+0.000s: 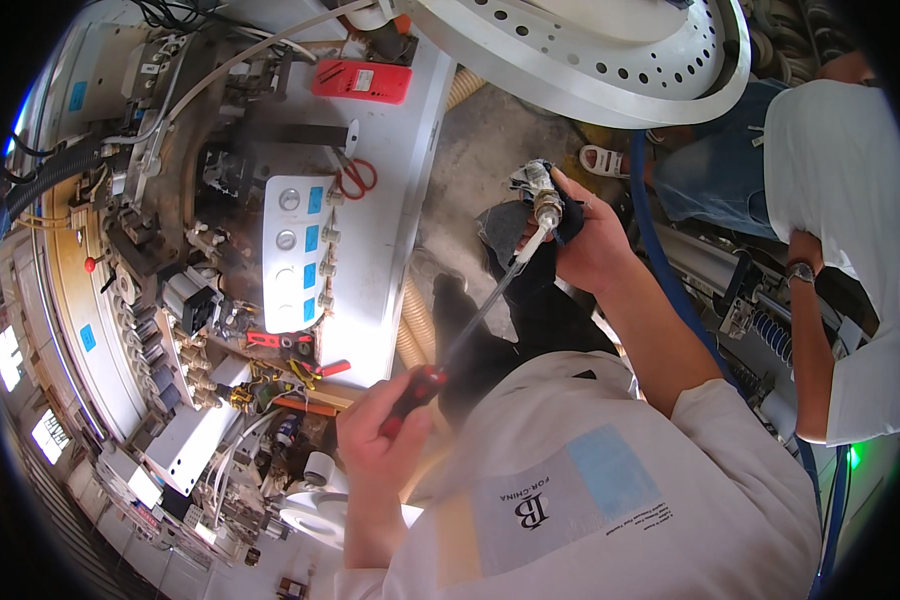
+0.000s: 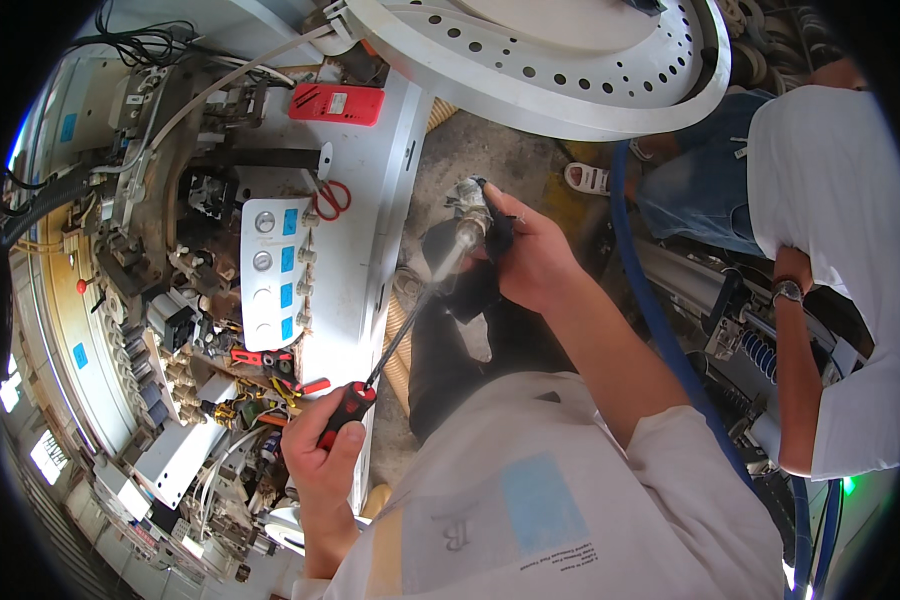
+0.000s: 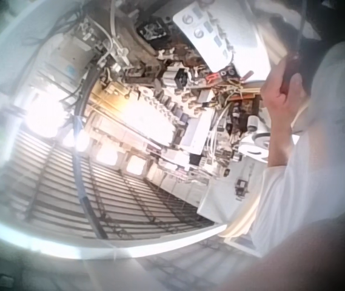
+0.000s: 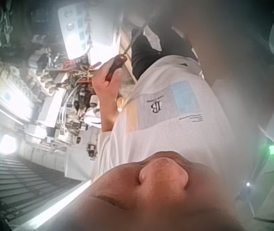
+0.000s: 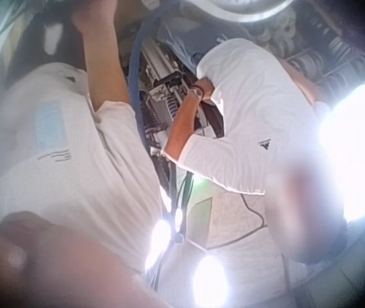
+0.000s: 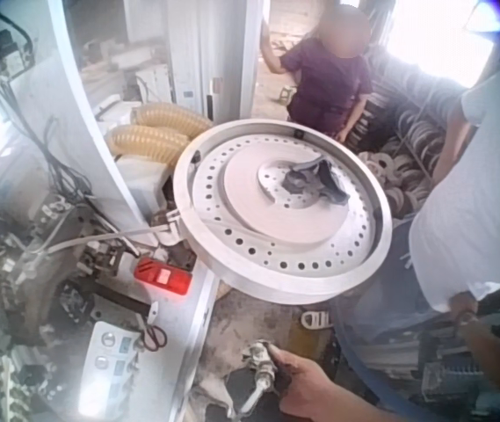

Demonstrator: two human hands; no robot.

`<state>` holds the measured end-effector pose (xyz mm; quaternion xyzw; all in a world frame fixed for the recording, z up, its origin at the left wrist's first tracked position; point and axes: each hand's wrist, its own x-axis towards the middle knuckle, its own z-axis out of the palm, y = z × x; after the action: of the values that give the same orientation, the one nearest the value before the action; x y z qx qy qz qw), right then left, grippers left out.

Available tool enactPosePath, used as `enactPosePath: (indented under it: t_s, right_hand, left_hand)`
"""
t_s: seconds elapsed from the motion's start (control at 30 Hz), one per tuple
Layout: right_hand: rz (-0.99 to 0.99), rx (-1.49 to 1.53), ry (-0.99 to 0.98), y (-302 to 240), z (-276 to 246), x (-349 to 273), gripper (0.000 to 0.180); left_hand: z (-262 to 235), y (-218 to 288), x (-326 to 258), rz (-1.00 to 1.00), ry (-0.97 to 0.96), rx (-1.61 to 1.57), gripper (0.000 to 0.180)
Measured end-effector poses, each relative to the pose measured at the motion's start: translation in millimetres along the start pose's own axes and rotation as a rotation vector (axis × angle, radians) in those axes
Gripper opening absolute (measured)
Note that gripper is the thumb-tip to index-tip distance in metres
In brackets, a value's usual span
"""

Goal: The person reaches into a large industrial machine to adjust internal components, then removes a small metal and plastic assembly and cleans it using a compressed air nozzle and a cloth. They subsequently use a wrench to disassemble or tighten parts on the component while standing at a workbench.

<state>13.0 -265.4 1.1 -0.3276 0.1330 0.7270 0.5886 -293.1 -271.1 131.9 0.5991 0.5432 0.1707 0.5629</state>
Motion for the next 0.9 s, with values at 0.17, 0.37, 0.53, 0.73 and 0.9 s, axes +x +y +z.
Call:
enactPosePath:
  t_s: [0.17,0.37,0.53,0.73,0.9]
  right_hand:
    - [-0.017,0.002,0.008,0,7,-3,0.028]
    - [-0.013,0.012,-0.03,2,3,-1,0.028]
    - [-0.019,0.009,-0.025,1,4,0,0.028]
    - [-0.014,0.004,0.082,0,13,-2,0.028]
    - [0.021,-0.017,0.041,-1,6,1,0.028]
  left_hand:
    - [1,-1,-2,-0.024,0.029,0.011,0.045]
    - [0,-4,-6,-0.053,0.041,-0.037,0.045]
    - [-2,-1,-7,-0.074,0.035,-0.044,0.044]
    - [-2,-7,-5,-0.004,0.023,-0.024,0.039]
    - [-1,-2,-2,0.006,-0.004,-0.018,0.04]
